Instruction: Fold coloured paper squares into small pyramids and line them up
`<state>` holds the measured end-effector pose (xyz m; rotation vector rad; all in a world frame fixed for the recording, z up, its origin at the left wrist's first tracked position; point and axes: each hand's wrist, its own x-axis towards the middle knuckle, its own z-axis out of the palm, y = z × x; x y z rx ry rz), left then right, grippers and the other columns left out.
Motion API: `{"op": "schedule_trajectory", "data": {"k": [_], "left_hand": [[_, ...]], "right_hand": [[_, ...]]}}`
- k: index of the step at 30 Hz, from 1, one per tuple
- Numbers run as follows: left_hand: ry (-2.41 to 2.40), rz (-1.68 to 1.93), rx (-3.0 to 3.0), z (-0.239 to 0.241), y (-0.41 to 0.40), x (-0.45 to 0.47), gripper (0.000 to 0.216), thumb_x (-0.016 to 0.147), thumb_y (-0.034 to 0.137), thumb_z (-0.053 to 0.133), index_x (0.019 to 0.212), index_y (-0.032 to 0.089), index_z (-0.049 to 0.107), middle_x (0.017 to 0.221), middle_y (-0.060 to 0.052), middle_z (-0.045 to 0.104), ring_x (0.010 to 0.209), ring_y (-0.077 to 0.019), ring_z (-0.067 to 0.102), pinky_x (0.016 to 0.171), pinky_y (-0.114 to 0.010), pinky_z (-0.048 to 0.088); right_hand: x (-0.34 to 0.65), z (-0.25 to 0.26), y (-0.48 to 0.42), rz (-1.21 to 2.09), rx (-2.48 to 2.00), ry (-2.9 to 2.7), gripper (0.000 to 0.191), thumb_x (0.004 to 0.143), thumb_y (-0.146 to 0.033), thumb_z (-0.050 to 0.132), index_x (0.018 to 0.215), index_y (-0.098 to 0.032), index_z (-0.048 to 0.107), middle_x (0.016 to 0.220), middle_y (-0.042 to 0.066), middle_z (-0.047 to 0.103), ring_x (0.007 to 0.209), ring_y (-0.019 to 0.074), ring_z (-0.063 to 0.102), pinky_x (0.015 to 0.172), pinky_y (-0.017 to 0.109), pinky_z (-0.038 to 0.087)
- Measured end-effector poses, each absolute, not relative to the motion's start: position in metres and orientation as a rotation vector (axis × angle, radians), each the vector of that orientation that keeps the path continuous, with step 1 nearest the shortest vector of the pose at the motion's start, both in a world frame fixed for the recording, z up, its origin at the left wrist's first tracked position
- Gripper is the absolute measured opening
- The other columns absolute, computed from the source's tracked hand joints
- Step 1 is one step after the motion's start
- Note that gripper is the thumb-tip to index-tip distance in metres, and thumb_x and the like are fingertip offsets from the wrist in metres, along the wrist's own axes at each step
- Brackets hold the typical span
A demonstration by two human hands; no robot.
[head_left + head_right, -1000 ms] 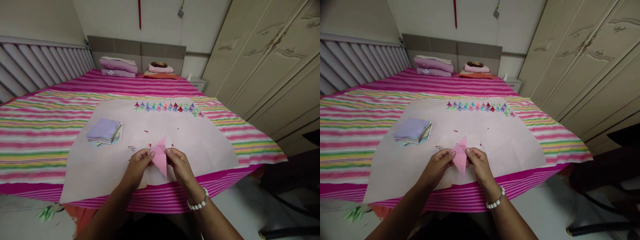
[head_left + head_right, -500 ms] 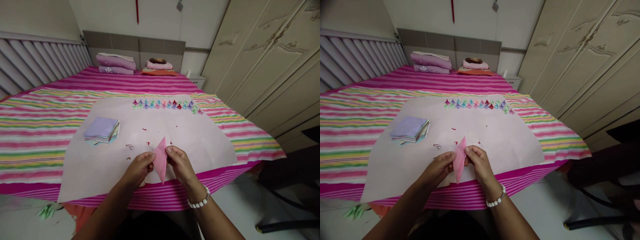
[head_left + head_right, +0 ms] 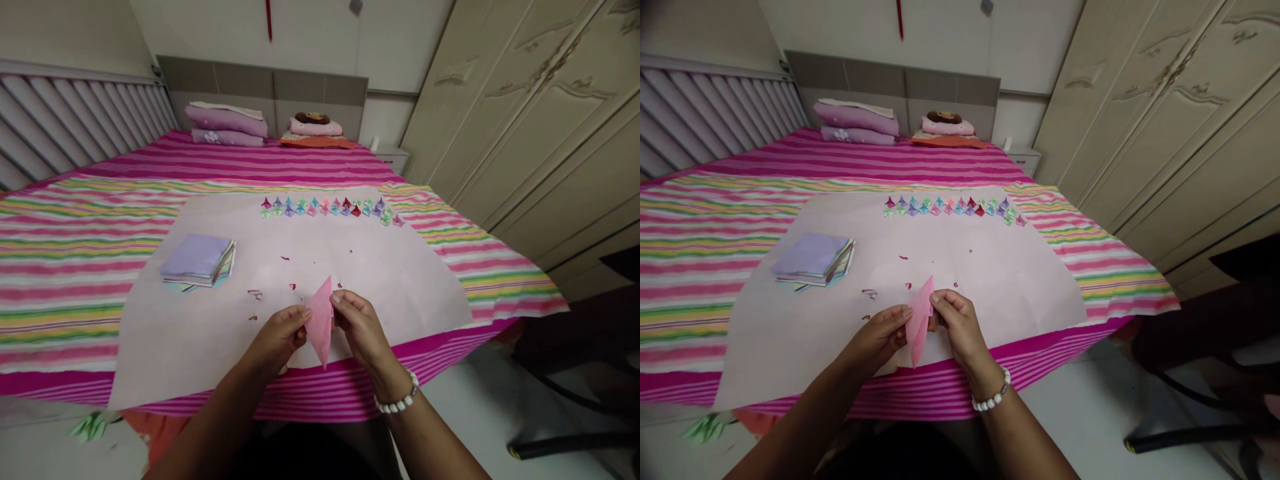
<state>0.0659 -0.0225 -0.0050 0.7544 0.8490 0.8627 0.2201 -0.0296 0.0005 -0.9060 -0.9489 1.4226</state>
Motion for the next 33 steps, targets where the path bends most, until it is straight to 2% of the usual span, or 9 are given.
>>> {"op": "schedule_trajectory", "data": {"k": [5, 13, 23, 28, 31, 33], "left_hand": [[0.955, 0.951, 0.786, -0.006, -0.021, 0.068, 0.038, 0.06, 0.045, 0.079, 0.067, 0.013, 0.06, 0.055, 0.005, 0.046, 0.052, -0.0061, 0.035, 0.053, -0.02, 0.03], [1.021, 1.005, 0.852, -0.009, -0.021, 0.072, 0.037, 0.062, 0.045, 0.076, 0.074, 0.013, 0.063, 0.055, 0.005, 0.048, 0.051, -0.0064, 0.039, 0.053, -0.02, 0.033], [0.936, 0.96, 0.788, -0.013, -0.02, 0.07, 0.036, 0.064, 0.045, 0.077, 0.07, 0.013, 0.061, 0.051, 0.007, 0.043, 0.048, -0.0043, 0.035, 0.052, -0.018, 0.032], [1.141, 1.068, 0.986, -0.014, -0.019, 0.075, 0.039, 0.066, 0.043, 0.074, 0.091, 0.014, 0.068, 0.065, 0.001, 0.06, 0.055, -0.0096, 0.05, 0.055, -0.023, 0.04], [1.197, 1.06, 1.125, -0.013, -0.02, 0.078, 0.042, 0.074, 0.047, 0.066, 0.098, 0.013, 0.068, 0.066, -0.001, 0.061, 0.062, -0.015, 0.057, 0.061, -0.028, 0.045], [1.241, 1.033, 1.19, -0.013, -0.022, 0.08, 0.047, 0.077, 0.048, 0.063, 0.108, 0.012, 0.065, 0.069, -0.002, 0.062, 0.065, -0.0169, 0.058, 0.065, -0.03, 0.046]], "right_hand": [[0.222, -0.006, -0.026, 1.323, -0.971, -1.022, 0.018, 0.076, -0.033, 0.068, 0.088, -0.02, 0.068, 0.064, -0.002, 0.06, 0.054, 0.0118, 0.052, 0.054, 0.025, 0.042], [0.222, -0.009, -0.024, 1.411, -0.935, -1.016, 0.023, 0.072, -0.031, 0.068, 0.093, -0.02, 0.07, 0.071, 0.001, 0.067, 0.057, 0.0124, 0.055, 0.051, 0.023, 0.044], [0.222, -0.005, -0.025, 1.5, -0.908, -1.06, 0.018, 0.066, -0.027, 0.074, 0.081, -0.018, 0.068, 0.074, 0.002, 0.07, 0.06, 0.0138, 0.06, 0.056, 0.025, 0.047], [0.215, -0.015, -0.02, 1.324, -1.0, -1.112, 0.01, 0.065, -0.023, 0.069, 0.071, -0.02, 0.062, 0.061, -0.003, 0.061, 0.054, 0.0139, 0.054, 0.052, 0.025, 0.042], [0.213, -0.02, -0.019, 1.131, -1.137, -1.195, 0.003, 0.067, -0.019, 0.062, 0.065, -0.02, 0.059, 0.058, -0.004, 0.055, 0.052, 0.0124, 0.047, 0.051, 0.024, 0.038], [0.212, -0.022, -0.02, 1.006, -1.204, -1.272, 0.007, 0.069, -0.017, 0.058, 0.063, -0.02, 0.058, 0.057, -0.004, 0.053, 0.054, 0.0126, 0.045, 0.052, 0.025, 0.037]]}}
